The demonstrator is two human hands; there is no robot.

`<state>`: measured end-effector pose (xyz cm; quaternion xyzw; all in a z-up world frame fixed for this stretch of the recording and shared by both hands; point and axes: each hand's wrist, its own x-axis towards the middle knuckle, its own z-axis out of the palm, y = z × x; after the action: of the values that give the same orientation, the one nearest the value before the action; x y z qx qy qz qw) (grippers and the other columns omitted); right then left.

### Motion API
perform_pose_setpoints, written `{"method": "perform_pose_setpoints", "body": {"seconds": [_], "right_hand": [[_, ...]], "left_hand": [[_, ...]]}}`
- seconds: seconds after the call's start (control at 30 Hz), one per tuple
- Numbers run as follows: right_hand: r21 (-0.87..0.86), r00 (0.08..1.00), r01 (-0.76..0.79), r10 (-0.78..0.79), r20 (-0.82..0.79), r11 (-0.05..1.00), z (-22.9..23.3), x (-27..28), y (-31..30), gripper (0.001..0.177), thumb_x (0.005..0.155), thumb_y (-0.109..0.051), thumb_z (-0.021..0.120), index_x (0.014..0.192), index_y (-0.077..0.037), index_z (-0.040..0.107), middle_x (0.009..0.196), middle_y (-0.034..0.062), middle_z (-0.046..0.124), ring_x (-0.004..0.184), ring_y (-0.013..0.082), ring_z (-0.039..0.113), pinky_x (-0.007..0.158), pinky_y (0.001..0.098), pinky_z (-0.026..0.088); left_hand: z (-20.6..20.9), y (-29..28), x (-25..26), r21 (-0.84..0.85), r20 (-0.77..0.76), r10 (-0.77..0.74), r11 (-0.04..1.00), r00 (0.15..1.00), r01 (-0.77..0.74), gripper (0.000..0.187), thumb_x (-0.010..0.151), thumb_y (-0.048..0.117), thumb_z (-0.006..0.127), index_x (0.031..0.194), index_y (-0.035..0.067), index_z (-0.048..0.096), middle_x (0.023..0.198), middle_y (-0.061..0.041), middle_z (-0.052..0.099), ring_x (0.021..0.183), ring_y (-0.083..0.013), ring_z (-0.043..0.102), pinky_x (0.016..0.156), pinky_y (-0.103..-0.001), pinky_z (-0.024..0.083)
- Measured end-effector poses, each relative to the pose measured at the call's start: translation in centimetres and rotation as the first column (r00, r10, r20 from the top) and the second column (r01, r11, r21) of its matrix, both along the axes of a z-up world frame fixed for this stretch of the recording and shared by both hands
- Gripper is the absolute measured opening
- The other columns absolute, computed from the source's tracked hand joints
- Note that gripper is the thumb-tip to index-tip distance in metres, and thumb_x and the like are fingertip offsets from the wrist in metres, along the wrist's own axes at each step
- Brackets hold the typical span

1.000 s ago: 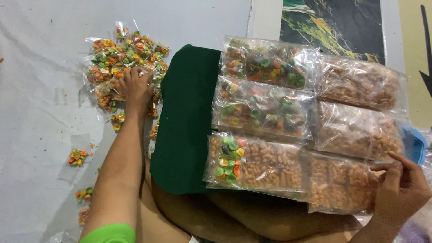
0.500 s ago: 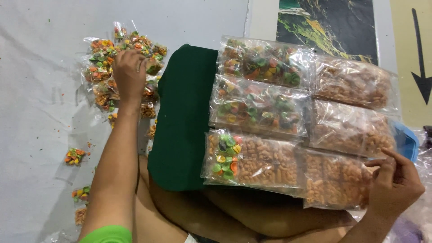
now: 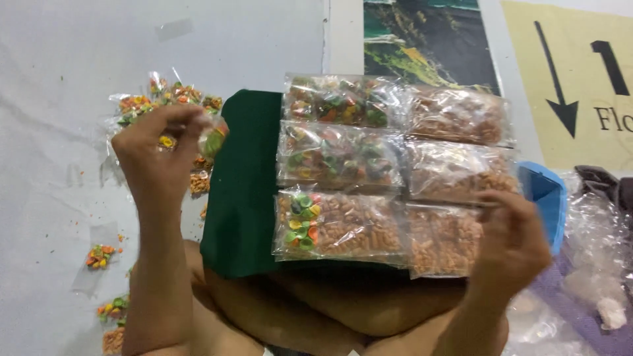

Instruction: The person places small portions of colorful snack items into clear plastic bags, سپس seals the bags by hand before organizing them on a table.

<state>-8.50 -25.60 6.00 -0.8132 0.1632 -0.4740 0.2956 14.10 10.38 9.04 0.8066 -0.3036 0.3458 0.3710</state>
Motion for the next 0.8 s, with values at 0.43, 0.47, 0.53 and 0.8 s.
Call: {"method": "perform_pose_setpoints", "body": {"seconds": [0.43, 0.47, 0.53, 0.8], "right_hand": [[0.538, 0.599, -0.688, 0.8, 0.042, 0.487, -0.1, 2.8, 9.9, 0.035, 0.096, -0.009, 0.066, 0.131, -0.005, 0.066, 0.104, 0.0154, 0.08, 0.092, 0.0252, 0.077, 0.078, 0.041, 0.062], [0.595, 0.622, -0.653, 0.78, 0.07, 0.468, -0.2, 2.8, 10.2, 0.031, 0.097, -0.004, 0.065, 0.128, -0.005, 0.068, 0.096, 0.0167, 0.081, 0.085, 0.0244, 0.079, 0.072, 0.0387, 0.064], [0.605, 0.685, -0.614, 0.723, 0.09, 0.507, -1.9, 3.1, 9.5, 0.023, 0.096, -0.003, 0.067, 0.118, -0.004, 0.071, 0.091, 0.0133, 0.08, 0.08, 0.0189, 0.076, 0.07, 0.0359, 0.064], [0.619, 0.783, -0.588, 0.559, 0.273, 0.521, -2.2, 4.0, 8.6, 0.006, 0.098, -0.003, 0.068, 0.103, -0.006, 0.069, 0.095, 0.0092, 0.075, 0.076, 0.0092, 0.07, 0.066, 0.0293, 0.061]], "left_hand": [[-0.4, -9.6, -10.7, -0.309, -0.398, -0.579, 0.815, 0.712, 0.49, 0.034, 0.092, -0.005, 0.068, 0.119, 0.014, 0.077, 0.078, -0.009, 0.078, 0.049, -0.0202, 0.062, 0.049, -0.033, 0.052], [-1.2, -9.8, -10.7, -0.314, -0.389, -0.588, 0.808, 0.709, 0.498, 0.038, 0.095, -0.004, 0.066, 0.129, 0.014, 0.073, 0.081, -0.01, 0.078, 0.048, -0.0191, 0.059, 0.048, -0.033, 0.049], [-2.0, -10.0, -10.8, -0.376, -0.352, -0.565, 0.815, 0.746, 0.441, 0.034, 0.099, 0.005, 0.065, 0.133, 0.009, 0.067, 0.087, -0.01, 0.078, 0.054, -0.0172, 0.062, 0.052, -0.033, 0.051], [-5.6, -13.3, -11.9, -0.57, -0.475, -0.707, 0.701, 0.524, 0.428, 0.056, 0.084, 0.039, 0.084, 0.128, 0.008, 0.069, 0.107, -0.011, 0.072, 0.087, -0.0182, 0.064, 0.074, -0.033, 0.055]]}}
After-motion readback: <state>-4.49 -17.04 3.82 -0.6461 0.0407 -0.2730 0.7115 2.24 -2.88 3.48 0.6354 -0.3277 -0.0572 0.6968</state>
